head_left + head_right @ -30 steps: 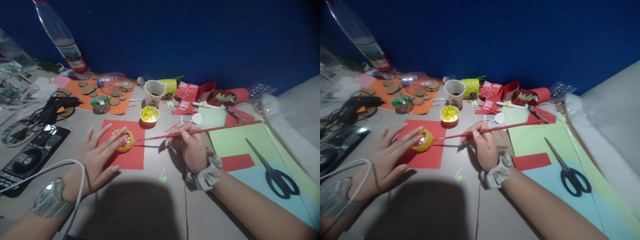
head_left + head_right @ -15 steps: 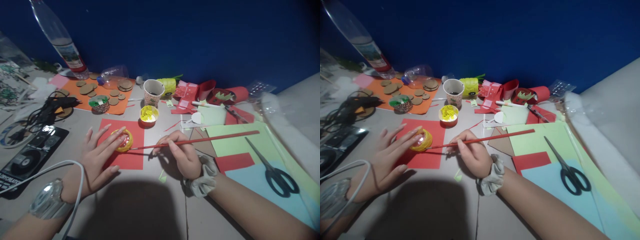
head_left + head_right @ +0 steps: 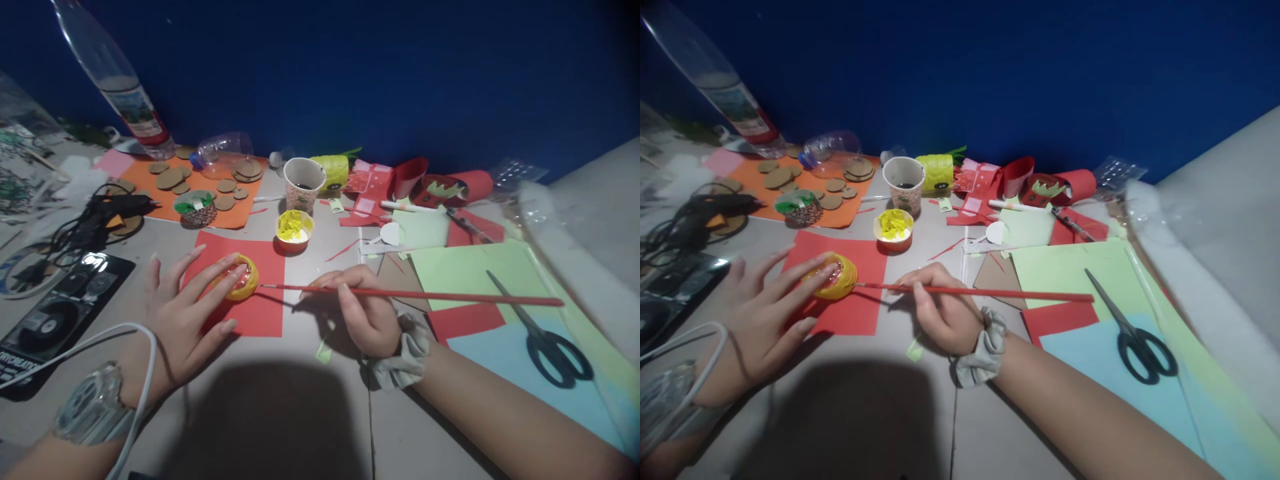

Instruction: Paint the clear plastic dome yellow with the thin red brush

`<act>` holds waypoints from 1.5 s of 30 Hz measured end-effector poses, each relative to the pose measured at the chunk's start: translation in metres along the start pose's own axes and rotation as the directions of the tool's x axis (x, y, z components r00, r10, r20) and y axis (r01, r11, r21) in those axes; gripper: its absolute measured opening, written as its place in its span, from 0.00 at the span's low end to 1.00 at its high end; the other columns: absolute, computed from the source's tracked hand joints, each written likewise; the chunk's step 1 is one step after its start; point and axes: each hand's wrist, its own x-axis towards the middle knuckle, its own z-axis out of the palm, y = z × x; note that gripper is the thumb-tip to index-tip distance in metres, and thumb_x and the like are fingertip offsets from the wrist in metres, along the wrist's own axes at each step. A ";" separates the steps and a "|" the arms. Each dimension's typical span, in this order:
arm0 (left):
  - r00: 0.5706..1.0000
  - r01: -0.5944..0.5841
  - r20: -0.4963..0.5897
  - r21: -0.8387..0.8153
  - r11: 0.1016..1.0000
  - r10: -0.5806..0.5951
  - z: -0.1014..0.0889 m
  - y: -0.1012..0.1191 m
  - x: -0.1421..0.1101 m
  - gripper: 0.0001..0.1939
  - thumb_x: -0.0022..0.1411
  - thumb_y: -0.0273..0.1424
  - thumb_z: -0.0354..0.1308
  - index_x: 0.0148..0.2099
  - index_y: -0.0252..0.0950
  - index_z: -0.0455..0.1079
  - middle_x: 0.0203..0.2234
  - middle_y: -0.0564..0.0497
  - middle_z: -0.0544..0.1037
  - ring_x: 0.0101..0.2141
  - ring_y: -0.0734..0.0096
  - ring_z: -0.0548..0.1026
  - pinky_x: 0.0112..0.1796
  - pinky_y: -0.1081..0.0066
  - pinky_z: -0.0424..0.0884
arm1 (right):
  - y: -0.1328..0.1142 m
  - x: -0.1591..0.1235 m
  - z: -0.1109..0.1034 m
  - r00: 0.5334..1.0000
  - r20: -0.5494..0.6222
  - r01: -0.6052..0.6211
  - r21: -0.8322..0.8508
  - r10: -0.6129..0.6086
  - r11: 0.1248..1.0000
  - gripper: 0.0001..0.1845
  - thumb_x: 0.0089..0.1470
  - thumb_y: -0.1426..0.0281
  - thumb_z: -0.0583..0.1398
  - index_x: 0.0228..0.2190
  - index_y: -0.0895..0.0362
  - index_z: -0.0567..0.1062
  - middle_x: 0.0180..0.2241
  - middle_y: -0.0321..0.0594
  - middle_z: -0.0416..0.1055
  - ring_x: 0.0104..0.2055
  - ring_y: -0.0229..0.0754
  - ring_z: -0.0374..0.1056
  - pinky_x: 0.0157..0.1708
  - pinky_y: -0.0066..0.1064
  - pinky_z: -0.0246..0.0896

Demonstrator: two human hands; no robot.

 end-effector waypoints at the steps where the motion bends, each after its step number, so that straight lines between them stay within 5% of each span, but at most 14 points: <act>1: 1.000 -0.001 -0.002 -0.003 1.000 0.001 0.000 0.000 0.000 0.34 0.66 0.39 0.49 0.72 0.48 0.48 0.64 0.47 0.66 0.64 0.38 0.55 0.60 0.33 0.42 | 0.000 0.001 0.000 0.999 -0.037 -0.001 0.011 0.002 1.000 0.08 0.67 0.71 0.52 0.44 0.49 0.70 0.40 0.39 0.76 0.39 0.41 0.77 0.39 0.38 0.75; 7: 0.999 -0.043 0.002 -0.009 0.999 0.043 0.001 -0.004 0.001 0.35 0.66 0.38 0.50 0.72 0.46 0.46 0.63 0.45 0.67 0.63 0.37 0.56 0.59 0.34 0.43 | -0.001 0.003 0.005 0.998 0.029 -0.054 0.101 0.052 0.993 0.07 0.68 0.68 0.52 0.40 0.51 0.70 0.36 0.40 0.76 0.37 0.42 0.77 0.36 0.39 0.76; 11: 1.000 -0.028 0.004 -0.029 0.999 0.028 0.000 -0.003 0.002 0.32 0.67 0.38 0.49 0.72 0.45 0.49 0.64 0.44 0.66 0.62 0.37 0.58 0.59 0.34 0.44 | -0.001 0.005 0.005 0.982 -0.164 -0.083 0.075 0.094 0.994 0.06 0.68 0.68 0.52 0.39 0.52 0.69 0.36 0.38 0.76 0.36 0.40 0.76 0.37 0.36 0.76; 16: 1.000 -0.009 0.008 -0.083 0.997 0.009 -0.001 0.000 0.002 0.31 0.68 0.36 0.47 0.71 0.46 0.49 0.63 0.46 0.67 0.64 0.42 0.57 0.60 0.35 0.42 | 0.000 0.005 0.004 0.994 -0.039 -0.097 0.168 0.105 0.981 0.06 0.67 0.66 0.53 0.38 0.52 0.69 0.34 0.38 0.76 0.34 0.41 0.76 0.35 0.38 0.76; 20: 0.999 0.022 0.027 -0.100 0.995 -0.019 -0.001 0.001 0.002 0.31 0.67 0.35 0.48 0.71 0.48 0.49 0.64 0.47 0.67 0.66 0.43 0.56 0.62 0.36 0.40 | 0.000 0.009 0.002 0.949 -0.243 -0.169 0.145 0.201 0.975 0.07 0.67 0.64 0.54 0.38 0.52 0.70 0.34 0.38 0.77 0.35 0.41 0.76 0.38 0.39 0.77; 25: 0.999 -0.024 0.033 -0.144 0.989 0.029 0.002 -0.002 0.002 0.31 0.67 0.42 0.48 0.69 0.43 0.52 0.64 0.43 0.65 0.66 0.43 0.54 0.63 0.40 0.40 | 0.001 0.015 0.002 0.953 -0.161 -0.210 0.265 0.258 0.941 0.08 0.66 0.63 0.55 0.36 0.53 0.69 0.30 0.37 0.78 0.31 0.41 0.76 0.33 0.37 0.75; 29: 0.996 -0.069 0.042 -0.120 0.990 0.075 0.002 -0.006 0.002 0.31 0.67 0.45 0.48 0.68 0.40 0.53 0.64 0.40 0.66 0.68 0.45 0.52 0.64 0.42 0.38 | -0.001 0.021 0.003 0.915 -0.303 -0.200 0.240 0.268 0.950 0.09 0.66 0.63 0.56 0.34 0.54 0.69 0.28 0.35 0.77 0.29 0.39 0.75 0.31 0.35 0.74; 37: 0.989 -0.122 0.066 -0.149 0.981 0.134 -0.002 -0.010 0.001 0.34 0.66 0.51 0.44 0.68 0.41 0.54 0.64 0.42 0.66 0.69 0.50 0.50 0.65 0.47 0.28 | 0.000 0.023 0.000 0.904 -0.284 -0.231 0.303 0.318 0.925 0.10 0.64 0.62 0.58 0.32 0.54 0.69 0.25 0.35 0.76 0.28 0.41 0.74 0.29 0.36 0.72; 45: 0.998 -0.061 -0.030 -0.051 0.997 0.059 -0.004 -0.011 -0.007 0.36 0.65 0.54 0.42 0.72 0.52 0.46 0.65 0.47 0.63 0.63 0.36 0.57 0.61 0.37 0.42 | 0.001 0.024 0.000 0.900 -0.243 -0.271 0.336 0.361 0.902 0.11 0.63 0.60 0.58 0.32 0.54 0.69 0.26 0.36 0.76 0.28 0.40 0.75 0.29 0.33 0.74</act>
